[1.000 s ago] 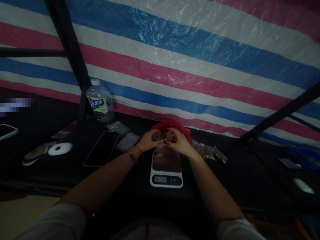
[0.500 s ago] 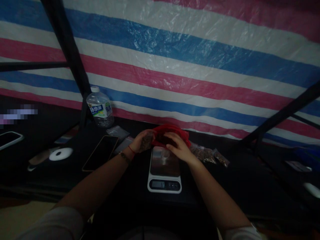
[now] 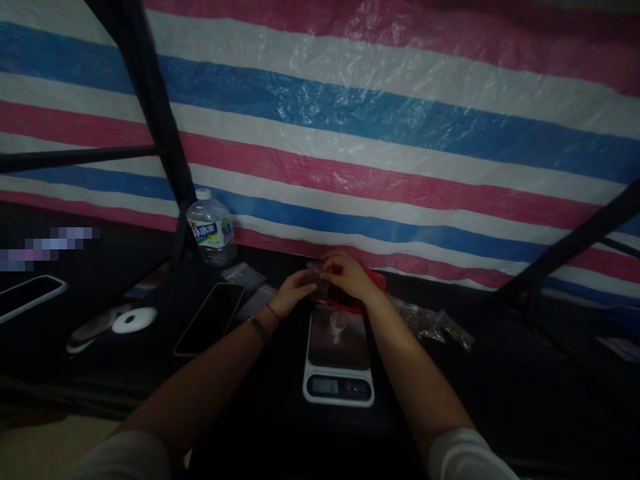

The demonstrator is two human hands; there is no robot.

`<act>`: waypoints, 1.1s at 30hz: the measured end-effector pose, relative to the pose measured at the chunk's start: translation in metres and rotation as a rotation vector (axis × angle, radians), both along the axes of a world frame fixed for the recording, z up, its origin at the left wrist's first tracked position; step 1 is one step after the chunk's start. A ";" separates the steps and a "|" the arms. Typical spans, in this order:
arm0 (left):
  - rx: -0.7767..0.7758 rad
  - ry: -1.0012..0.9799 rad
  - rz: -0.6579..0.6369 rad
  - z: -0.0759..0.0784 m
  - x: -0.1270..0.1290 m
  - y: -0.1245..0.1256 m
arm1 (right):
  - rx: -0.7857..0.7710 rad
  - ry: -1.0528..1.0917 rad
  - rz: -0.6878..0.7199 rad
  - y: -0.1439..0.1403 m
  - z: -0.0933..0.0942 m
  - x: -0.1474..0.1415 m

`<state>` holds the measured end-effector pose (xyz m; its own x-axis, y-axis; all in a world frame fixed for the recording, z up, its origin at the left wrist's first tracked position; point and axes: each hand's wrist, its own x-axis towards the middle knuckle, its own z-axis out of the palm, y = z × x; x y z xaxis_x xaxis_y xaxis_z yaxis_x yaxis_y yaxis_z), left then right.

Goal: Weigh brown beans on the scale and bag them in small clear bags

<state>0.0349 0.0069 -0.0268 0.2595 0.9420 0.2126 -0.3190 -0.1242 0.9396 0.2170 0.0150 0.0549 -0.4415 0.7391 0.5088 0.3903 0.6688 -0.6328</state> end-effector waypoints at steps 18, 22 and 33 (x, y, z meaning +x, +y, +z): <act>-0.008 0.042 0.192 0.000 0.001 0.005 | -0.190 0.077 -0.151 -0.013 -0.020 0.005; -0.041 0.024 0.229 0.000 0.001 0.005 | -0.281 0.090 -0.130 -0.010 -0.024 0.007; -0.007 0.102 0.370 0.002 -0.001 0.008 | -0.266 0.080 -0.240 -0.005 -0.029 0.010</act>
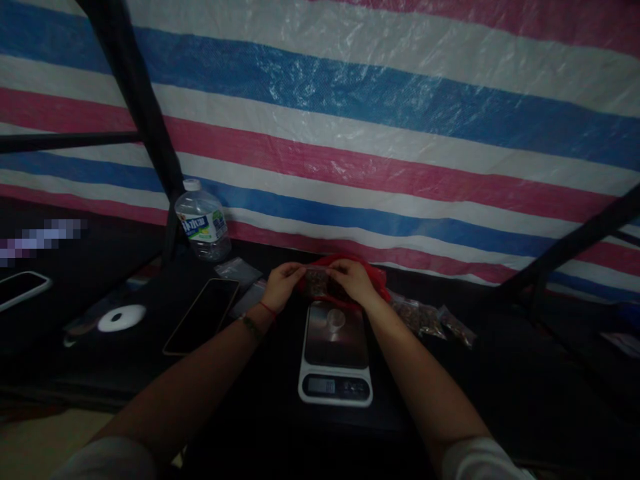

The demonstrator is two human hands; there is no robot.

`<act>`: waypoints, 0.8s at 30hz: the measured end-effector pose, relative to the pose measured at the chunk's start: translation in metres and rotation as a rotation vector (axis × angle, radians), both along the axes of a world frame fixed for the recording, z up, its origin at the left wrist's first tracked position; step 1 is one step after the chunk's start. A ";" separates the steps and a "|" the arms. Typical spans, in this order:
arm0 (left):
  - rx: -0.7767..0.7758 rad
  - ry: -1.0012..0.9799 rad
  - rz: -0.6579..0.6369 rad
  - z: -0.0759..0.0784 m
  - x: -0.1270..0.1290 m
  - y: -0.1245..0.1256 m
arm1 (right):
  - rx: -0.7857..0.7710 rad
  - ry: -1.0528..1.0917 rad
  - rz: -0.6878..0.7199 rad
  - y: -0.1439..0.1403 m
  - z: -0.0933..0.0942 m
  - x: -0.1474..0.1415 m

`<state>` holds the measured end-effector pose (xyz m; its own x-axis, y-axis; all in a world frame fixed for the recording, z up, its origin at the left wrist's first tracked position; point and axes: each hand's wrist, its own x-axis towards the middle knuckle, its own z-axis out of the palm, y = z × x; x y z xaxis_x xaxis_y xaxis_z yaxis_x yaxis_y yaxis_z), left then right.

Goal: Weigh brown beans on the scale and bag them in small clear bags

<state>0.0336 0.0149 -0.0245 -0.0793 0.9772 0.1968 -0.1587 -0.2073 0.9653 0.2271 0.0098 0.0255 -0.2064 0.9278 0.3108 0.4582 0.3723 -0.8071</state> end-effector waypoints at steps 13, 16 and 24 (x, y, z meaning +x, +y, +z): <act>0.062 0.067 -0.016 0.003 0.001 -0.007 | 0.121 0.029 0.029 -0.001 -0.010 -0.010; 0.086 0.056 -0.039 0.006 0.001 -0.011 | 0.148 0.040 0.041 -0.003 -0.010 -0.011; 0.105 0.110 -0.060 0.007 0.005 -0.013 | 0.189 0.036 0.100 -0.007 -0.007 -0.017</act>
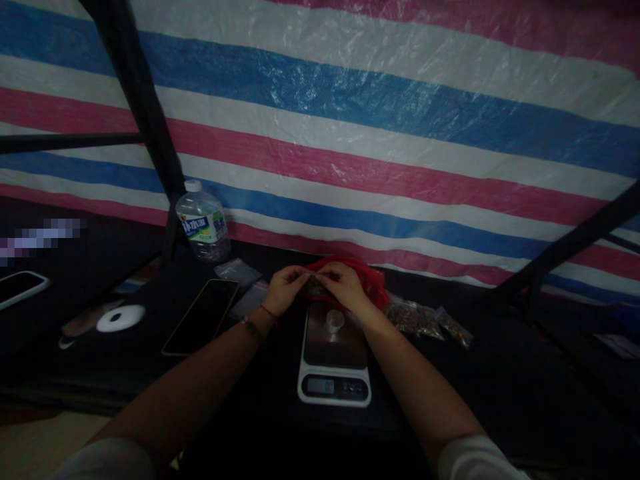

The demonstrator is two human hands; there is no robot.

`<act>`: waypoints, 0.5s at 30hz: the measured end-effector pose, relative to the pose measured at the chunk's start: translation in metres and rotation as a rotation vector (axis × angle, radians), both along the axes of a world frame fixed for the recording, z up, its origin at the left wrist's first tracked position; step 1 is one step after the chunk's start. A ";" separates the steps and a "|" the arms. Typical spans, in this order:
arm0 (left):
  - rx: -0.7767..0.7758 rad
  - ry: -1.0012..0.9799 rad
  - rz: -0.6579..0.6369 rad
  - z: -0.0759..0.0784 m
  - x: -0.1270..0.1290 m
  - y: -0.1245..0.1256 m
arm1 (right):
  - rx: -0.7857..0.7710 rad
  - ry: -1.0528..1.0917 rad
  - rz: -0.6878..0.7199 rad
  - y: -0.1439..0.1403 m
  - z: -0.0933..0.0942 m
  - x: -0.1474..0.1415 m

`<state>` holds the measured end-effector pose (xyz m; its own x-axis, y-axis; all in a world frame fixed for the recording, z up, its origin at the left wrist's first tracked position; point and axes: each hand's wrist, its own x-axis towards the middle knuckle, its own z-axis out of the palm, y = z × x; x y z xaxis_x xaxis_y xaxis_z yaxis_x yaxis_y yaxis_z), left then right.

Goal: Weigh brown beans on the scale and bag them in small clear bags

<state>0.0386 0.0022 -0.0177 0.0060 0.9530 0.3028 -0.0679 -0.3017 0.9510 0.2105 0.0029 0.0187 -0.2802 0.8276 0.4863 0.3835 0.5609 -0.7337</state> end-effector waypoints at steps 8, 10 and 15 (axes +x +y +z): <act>0.125 0.175 0.001 0.002 0.001 -0.004 | 0.057 -0.093 -0.027 -0.003 0.001 -0.003; 0.146 0.208 0.008 0.001 0.001 -0.004 | 0.059 -0.118 -0.011 -0.004 0.002 -0.004; 0.155 0.219 0.052 -0.002 0.001 -0.004 | 0.128 -0.195 0.000 -0.006 0.006 -0.004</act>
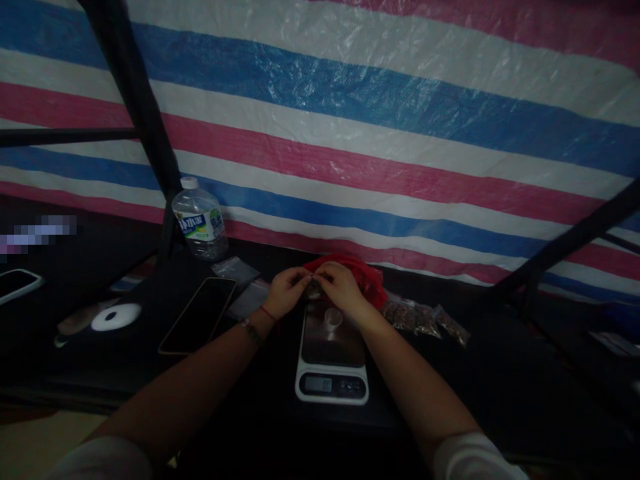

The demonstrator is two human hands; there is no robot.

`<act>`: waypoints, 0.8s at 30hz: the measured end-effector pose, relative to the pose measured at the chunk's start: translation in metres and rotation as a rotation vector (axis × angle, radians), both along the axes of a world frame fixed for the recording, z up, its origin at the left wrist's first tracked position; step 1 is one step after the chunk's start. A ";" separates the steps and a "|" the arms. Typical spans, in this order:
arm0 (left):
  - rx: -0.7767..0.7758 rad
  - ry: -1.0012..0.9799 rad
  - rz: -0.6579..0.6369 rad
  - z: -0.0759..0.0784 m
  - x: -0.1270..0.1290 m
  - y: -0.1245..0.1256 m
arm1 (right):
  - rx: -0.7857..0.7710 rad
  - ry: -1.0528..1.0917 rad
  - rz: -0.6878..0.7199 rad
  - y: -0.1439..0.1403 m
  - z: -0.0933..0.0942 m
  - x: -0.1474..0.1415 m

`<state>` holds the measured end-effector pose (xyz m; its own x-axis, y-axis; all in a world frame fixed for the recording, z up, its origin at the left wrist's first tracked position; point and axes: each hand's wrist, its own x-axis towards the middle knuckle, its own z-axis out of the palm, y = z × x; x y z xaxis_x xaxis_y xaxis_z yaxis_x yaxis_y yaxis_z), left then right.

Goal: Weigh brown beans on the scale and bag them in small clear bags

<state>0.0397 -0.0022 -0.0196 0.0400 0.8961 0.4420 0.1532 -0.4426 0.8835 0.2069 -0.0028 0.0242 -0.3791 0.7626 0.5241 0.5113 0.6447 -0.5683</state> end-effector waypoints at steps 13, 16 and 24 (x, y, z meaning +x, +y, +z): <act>-0.078 -0.090 0.125 0.013 -0.006 0.003 | -0.095 0.101 -0.160 0.004 0.012 0.010; -0.116 -0.160 0.085 0.011 -0.005 0.004 | -0.150 0.148 -0.208 0.004 0.016 0.009; -0.013 -0.283 0.043 0.034 -0.005 0.000 | -0.085 0.469 -0.366 -0.017 0.013 0.054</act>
